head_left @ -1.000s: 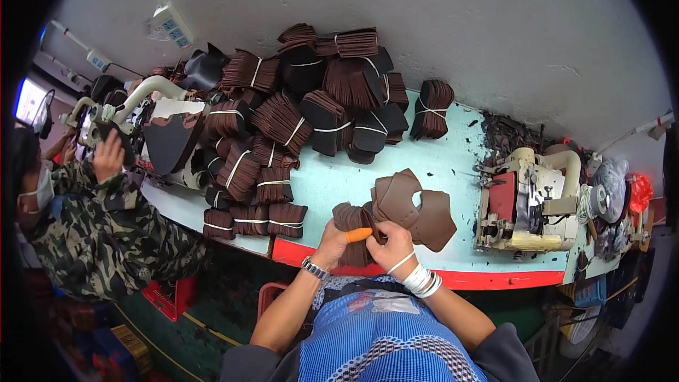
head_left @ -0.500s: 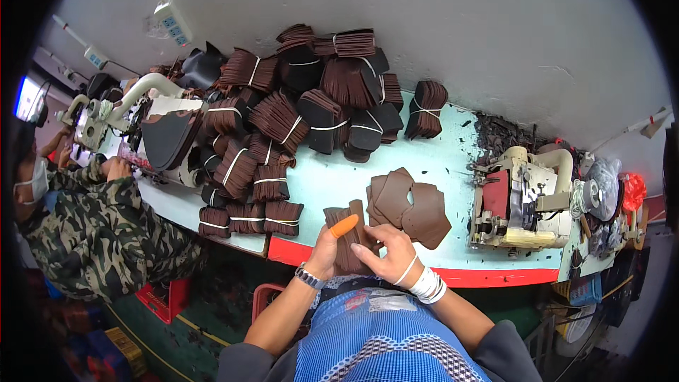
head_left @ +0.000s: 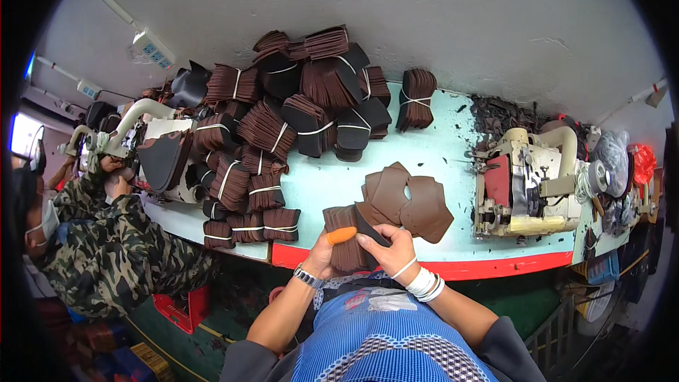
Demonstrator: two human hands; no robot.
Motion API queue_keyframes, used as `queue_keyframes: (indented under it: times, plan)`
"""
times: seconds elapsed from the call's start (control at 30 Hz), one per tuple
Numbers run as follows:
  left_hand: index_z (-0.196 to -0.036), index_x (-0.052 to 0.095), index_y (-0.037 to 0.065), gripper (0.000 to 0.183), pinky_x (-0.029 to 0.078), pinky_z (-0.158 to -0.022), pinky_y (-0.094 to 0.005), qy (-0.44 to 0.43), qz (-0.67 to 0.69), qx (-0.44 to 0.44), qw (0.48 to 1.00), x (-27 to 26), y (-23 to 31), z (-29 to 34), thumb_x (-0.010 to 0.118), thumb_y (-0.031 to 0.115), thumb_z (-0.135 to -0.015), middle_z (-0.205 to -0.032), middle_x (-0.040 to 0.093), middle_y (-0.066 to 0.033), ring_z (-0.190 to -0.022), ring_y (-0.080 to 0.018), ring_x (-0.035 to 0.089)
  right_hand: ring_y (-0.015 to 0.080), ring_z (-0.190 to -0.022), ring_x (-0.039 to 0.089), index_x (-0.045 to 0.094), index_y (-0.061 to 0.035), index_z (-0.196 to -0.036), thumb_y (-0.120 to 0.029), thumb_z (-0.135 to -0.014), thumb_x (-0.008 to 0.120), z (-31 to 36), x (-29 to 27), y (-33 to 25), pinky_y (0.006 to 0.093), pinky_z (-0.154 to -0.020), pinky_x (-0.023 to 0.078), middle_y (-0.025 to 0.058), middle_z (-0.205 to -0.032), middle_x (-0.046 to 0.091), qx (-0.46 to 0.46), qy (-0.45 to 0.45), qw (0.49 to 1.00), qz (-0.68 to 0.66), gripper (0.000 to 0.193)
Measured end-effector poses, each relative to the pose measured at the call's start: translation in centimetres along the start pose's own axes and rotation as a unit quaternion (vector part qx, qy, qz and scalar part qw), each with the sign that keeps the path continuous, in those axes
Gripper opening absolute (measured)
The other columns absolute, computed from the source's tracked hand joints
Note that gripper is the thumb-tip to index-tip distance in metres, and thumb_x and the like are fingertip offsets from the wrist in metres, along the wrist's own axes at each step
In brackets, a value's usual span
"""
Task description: The person thins the edges of leather shoe components using an industrial skiving machine, then organizes the processed components.
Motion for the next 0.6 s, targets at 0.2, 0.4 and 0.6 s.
queue_keyframes:
  times: [0.2,0.4,0.6]
  plan:
    - [-0.105,0.053,0.002,0.025,0.054,-0.071,-0.0338,-0.016,-0.001,0.061,0.998,1.0,1.1,-1.4,0.053,0.020,-0.088,-0.093,0.062,-0.0119,-0.081,-0.0199,0.064,0.0122,-0.075,0.058,0.052,0.0060,-0.104,-0.026,-0.072,0.077,-0.3,0.2,-0.5,0.0250,-0.069,0.049,0.0084,-0.087,0.060,-0.010,-0.034,0.997,-0.072,0.051]
    - [-0.106,0.054,0.002,0.026,0.054,-0.072,-0.0315,0.021,0.013,0.135,0.991,0.3,2.4,-1.7,0.053,0.020,-0.088,-0.097,0.062,-0.0107,-0.083,-0.0190,0.064,0.0150,-0.079,0.061,0.058,0.0052,-0.101,-0.012,-0.075,0.070,-1.3,-0.9,-1.9,0.0260,-0.072,0.050,0.0107,-0.091,0.062,0.014,-0.071,0.997,0.006,0.033]
    - [-0.105,0.053,0.002,0.027,0.052,-0.069,-0.0295,0.058,0.054,0.136,0.988,-1.1,3.8,-0.7,0.058,0.021,-0.085,-0.091,0.062,-0.0087,-0.078,-0.0156,0.062,0.0315,-0.073,0.057,0.063,0.0035,-0.092,-0.003,-0.074,0.062,-2.7,-3.4,-2.5,0.0365,-0.067,0.047,0.0158,-0.084,0.060,-0.292,0.195,0.893,0.281,0.019]
Point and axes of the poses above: each hand's wrist, its own z-axis away from the middle knuckle, its own x-axis out of the palm, y = z × x, the point moved 7 cm from there along -z, towards the middle knuckle
